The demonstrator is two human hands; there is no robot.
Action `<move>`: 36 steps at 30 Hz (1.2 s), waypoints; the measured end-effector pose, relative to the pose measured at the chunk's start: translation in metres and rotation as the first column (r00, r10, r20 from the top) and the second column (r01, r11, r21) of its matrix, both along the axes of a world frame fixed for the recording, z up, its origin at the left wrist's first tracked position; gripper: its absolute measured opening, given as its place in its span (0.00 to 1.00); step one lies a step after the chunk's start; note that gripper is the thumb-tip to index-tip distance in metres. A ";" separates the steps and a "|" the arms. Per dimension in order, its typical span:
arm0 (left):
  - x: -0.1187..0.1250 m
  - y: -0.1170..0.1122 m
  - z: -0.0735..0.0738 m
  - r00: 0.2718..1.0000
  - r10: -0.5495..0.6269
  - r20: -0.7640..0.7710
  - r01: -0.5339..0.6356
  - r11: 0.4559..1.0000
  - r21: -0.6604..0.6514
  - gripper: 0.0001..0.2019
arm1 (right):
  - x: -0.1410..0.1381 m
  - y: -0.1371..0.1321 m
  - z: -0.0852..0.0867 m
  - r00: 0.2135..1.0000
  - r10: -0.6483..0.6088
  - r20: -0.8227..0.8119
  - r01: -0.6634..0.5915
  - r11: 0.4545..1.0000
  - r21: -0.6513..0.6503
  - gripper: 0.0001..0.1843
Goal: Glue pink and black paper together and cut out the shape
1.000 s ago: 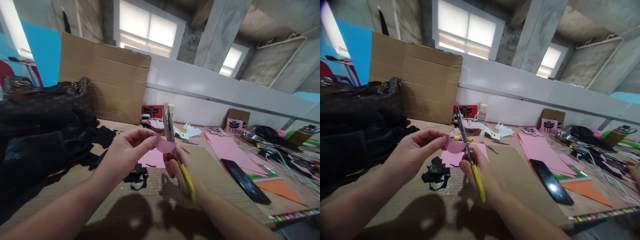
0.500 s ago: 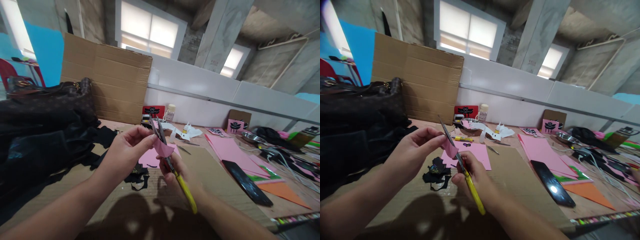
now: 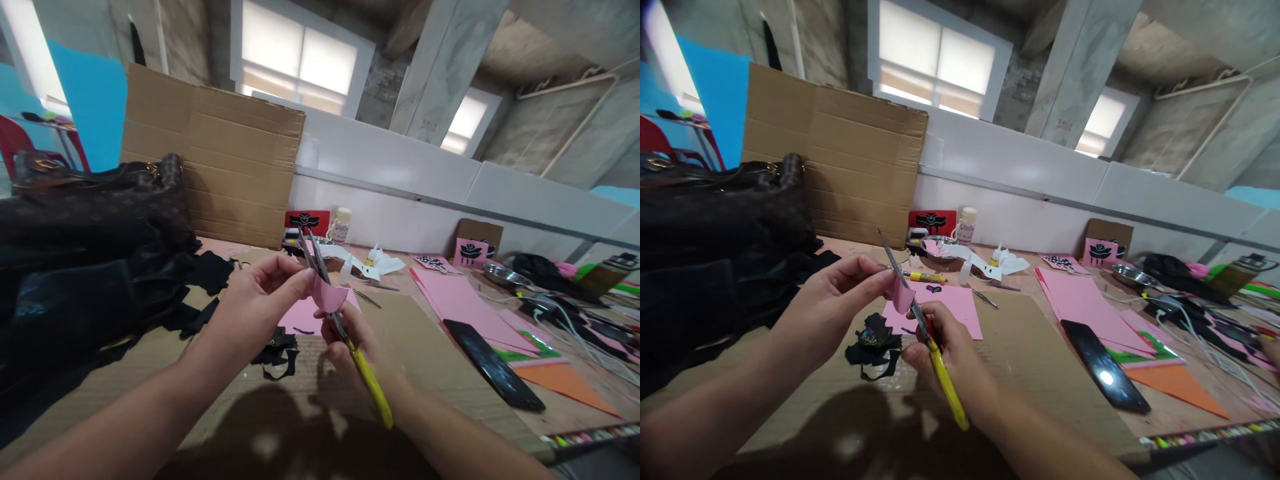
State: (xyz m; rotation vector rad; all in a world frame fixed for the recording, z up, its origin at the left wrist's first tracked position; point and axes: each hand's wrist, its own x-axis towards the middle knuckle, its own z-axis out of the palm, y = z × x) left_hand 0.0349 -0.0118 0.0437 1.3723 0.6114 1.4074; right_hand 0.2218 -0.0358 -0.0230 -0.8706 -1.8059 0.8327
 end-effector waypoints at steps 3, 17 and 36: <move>0.000 0.000 -0.001 1.000 -0.007 0.003 0.007 1.000 0.000 0.06 | -0.001 -0.001 0.002 1.000 -0.011 0.008 0.011 1.000 -0.004 0.31; -0.001 0.001 0.002 0.999 -0.029 0.023 0.029 1.000 -0.005 0.07 | 0.000 -0.001 0.002 0.998 -0.049 0.028 0.048 0.999 0.021 0.28; -0.003 0.000 0.005 0.998 0.055 -0.014 -0.055 0.998 -0.020 0.05 | -0.003 -0.006 0.010 0.999 0.015 -0.051 -0.018 0.998 -0.057 0.28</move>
